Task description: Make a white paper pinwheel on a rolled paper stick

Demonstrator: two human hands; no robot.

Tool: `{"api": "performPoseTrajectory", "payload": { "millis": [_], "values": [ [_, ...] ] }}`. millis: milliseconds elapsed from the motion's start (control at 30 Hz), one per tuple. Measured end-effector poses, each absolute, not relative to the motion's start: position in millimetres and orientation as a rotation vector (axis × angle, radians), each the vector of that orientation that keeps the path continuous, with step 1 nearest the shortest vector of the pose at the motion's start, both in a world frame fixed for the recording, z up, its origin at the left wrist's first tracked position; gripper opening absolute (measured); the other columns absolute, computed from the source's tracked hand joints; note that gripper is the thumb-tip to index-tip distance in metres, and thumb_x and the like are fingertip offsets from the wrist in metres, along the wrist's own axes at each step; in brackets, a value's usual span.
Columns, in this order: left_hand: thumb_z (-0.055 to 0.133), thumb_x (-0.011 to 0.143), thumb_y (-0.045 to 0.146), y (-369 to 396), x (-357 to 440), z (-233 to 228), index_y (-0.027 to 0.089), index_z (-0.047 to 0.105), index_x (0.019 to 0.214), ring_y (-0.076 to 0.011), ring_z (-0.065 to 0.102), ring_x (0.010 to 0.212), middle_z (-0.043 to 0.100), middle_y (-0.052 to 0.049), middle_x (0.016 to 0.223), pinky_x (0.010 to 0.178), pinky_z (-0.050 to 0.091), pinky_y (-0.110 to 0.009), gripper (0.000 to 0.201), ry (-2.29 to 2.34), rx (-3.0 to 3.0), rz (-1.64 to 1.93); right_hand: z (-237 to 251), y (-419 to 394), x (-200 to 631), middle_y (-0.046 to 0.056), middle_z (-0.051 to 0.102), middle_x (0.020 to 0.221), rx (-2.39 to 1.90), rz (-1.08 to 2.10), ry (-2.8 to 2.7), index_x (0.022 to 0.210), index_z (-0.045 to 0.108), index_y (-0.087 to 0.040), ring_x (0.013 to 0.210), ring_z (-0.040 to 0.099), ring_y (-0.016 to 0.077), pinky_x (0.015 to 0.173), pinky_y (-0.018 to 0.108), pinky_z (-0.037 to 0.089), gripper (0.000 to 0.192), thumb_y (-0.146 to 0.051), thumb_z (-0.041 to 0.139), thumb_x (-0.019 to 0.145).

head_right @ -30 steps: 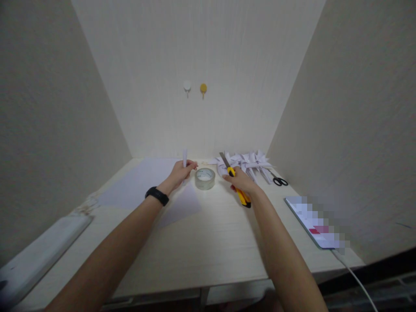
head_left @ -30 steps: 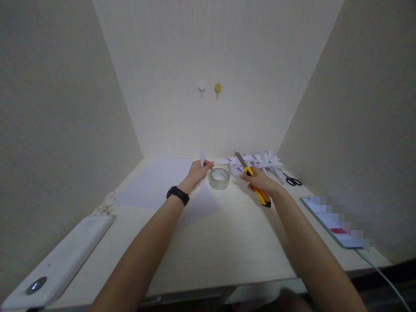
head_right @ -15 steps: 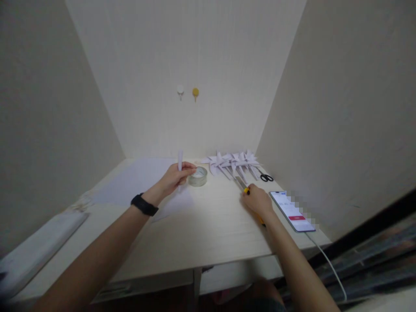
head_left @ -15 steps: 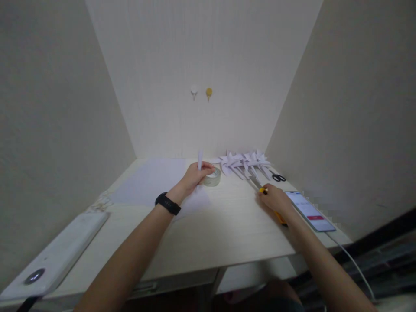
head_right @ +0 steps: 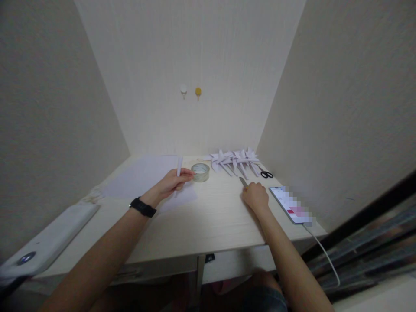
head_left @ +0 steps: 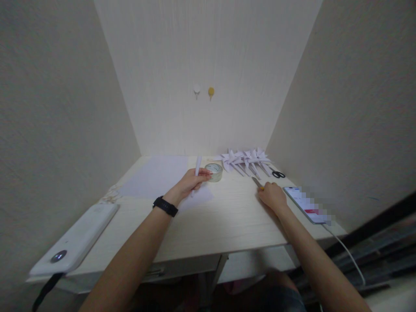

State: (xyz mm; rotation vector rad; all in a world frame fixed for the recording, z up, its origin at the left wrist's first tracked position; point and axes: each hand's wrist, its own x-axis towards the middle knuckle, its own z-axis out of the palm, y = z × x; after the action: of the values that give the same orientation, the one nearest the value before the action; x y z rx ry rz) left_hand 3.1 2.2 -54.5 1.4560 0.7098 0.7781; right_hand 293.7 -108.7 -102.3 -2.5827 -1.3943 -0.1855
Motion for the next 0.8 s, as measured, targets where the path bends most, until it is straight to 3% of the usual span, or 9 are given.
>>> {"api": "performPoseTrajectory", "payload": {
  "millis": [100, 200, 333, 600, 800],
  "values": [
    [0.073, 0.069, 0.020, 2.5, 4.8, -59.2, 0.011, 0.070, 0.094, -0.0027, 0.026, 0.041, 0.052, 0.003, 0.062, 0.041, 0.012, -0.023, 0.027, 0.727, 1.525, 0.803, -95.2, -96.9, 277.2, 0.024, 0.068, 0.110, -2.351, -0.270, -1.474, 0.106, 0.070, -0.007, 0.105, 0.063, 0.0344, 0.081, 0.038, 0.048, 0.033, -0.029, 0.050, 0.090],
    [0.072, 0.068, 0.021, 2.0, 6.5, -63.3, 0.012, 0.070, 0.096, -0.0032, 0.029, 0.043, 0.058, 0.001, 0.070, 0.042, 0.015, -0.023, 0.029, 0.734, 1.572, 0.790, -86.9, -73.4, 243.5, 0.010, 0.074, 0.090, -1.830, 0.127, -1.580, 0.094, 0.074, -0.016, 0.082, 0.066, 0.0222, 0.073, 0.031, 0.049, 0.030, -0.039, 0.055, 0.089],
    [0.069, 0.068, 0.023, -1.5, 6.6, -64.3, 0.013, 0.071, 0.099, -0.0041, 0.032, 0.046, 0.056, 0.002, 0.073, 0.042, 0.017, -0.023, 0.033, 0.714, 1.632, 0.752, -80.7, -46.4, 196.6, 0.004, 0.069, 0.066, -1.382, 0.476, -1.494, 0.086, 0.076, -0.017, 0.059, 0.057, 0.0161, 0.054, 0.025, 0.042, 0.038, -0.052, 0.065, 0.077],
    [0.066, 0.072, 0.026, -0.9, 7.5, -69.1, 0.014, 0.072, 0.095, -0.0047, 0.032, 0.047, 0.051, 0.003, 0.067, 0.042, 0.020, -0.021, 0.027, 0.718, 1.706, 0.724, -84.2, -38.7, 181.1, 0.003, 0.068, 0.063, -1.399, 0.478, -1.379, 0.073, 0.074, -0.017, 0.057, 0.054, 0.0153, 0.055, 0.026, 0.037, 0.027, -0.043, 0.072, 0.067],
    [0.067, 0.073, 0.029, -0.2, 8.0, -71.2, 0.013, 0.074, 0.100, -0.0045, 0.026, 0.042, 0.045, 0.005, 0.059, 0.041, 0.015, -0.023, 0.032, 0.698, 1.643, 0.714, -85.2, -52.6, 171.8, 0.005, 0.069, 0.074, -1.332, 0.195, -1.389, 0.070, 0.070, -0.021, 0.068, 0.059, 0.0193, 0.067, 0.031, 0.047, 0.013, -0.032, 0.066, 0.075]
  ]
}}
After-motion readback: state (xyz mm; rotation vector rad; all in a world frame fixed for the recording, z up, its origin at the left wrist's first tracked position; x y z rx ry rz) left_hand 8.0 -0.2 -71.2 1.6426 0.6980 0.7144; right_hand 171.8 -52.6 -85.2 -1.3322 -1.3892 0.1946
